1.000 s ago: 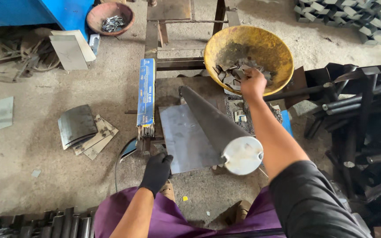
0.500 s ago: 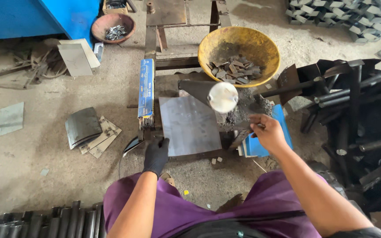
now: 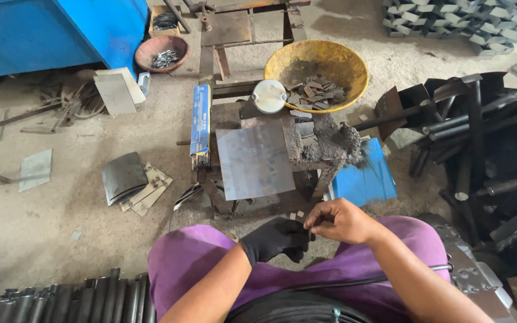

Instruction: The person sits on the floor and welds a metal pipe using a welding torch. They then pick up a cylindrical metal object and weld it to a metal plate on the workbench.

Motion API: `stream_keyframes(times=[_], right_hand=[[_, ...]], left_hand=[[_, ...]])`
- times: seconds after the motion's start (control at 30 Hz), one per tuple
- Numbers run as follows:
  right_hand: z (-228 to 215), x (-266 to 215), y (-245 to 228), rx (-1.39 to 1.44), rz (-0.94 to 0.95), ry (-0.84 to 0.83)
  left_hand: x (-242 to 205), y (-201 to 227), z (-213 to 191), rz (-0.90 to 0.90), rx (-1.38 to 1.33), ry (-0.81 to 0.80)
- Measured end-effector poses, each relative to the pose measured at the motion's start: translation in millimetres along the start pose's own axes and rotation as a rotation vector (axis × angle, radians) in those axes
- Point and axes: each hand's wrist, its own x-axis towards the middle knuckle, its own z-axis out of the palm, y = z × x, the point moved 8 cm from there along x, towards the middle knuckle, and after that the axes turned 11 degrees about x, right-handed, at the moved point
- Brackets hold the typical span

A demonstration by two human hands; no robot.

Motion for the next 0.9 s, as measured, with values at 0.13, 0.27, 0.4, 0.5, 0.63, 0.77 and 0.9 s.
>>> stream_keyframes(times=[0.13, 0.27, 0.4, 0.5, 0.63, 0.77, 0.9], right_hand=[[2, -14, 5, -0.029, -0.028, -0.035], [9, -26, 13, -0.046, -0.054, -0.079], [2, -32, 14, -0.047, 0.027, 0.106], [-36, -63, 14, -0.286, 0.264, 0.395], [-145, -173, 7, -0.894, 0.636, 0.960], [-197, -301, 88, -0.645, 0.956, 1.137], [-164, -346, 218, 0.307, 0.966, 1.195]], left_hand=[[6, -9, 2, -0.001, 0.141, 0.054], [12, -14, 9, -0.061, 0.399, 0.069], [15, -10, 20, 0.089, 0.192, 0.012], [18, -14, 15, 0.085, 0.139, 0.057], [15, -16, -11, 0.088, 0.035, 0.232], [13, -27, -38, 0.118, -0.088, 0.319], [13, -38, -58, 0.086, 0.000, 0.476]])
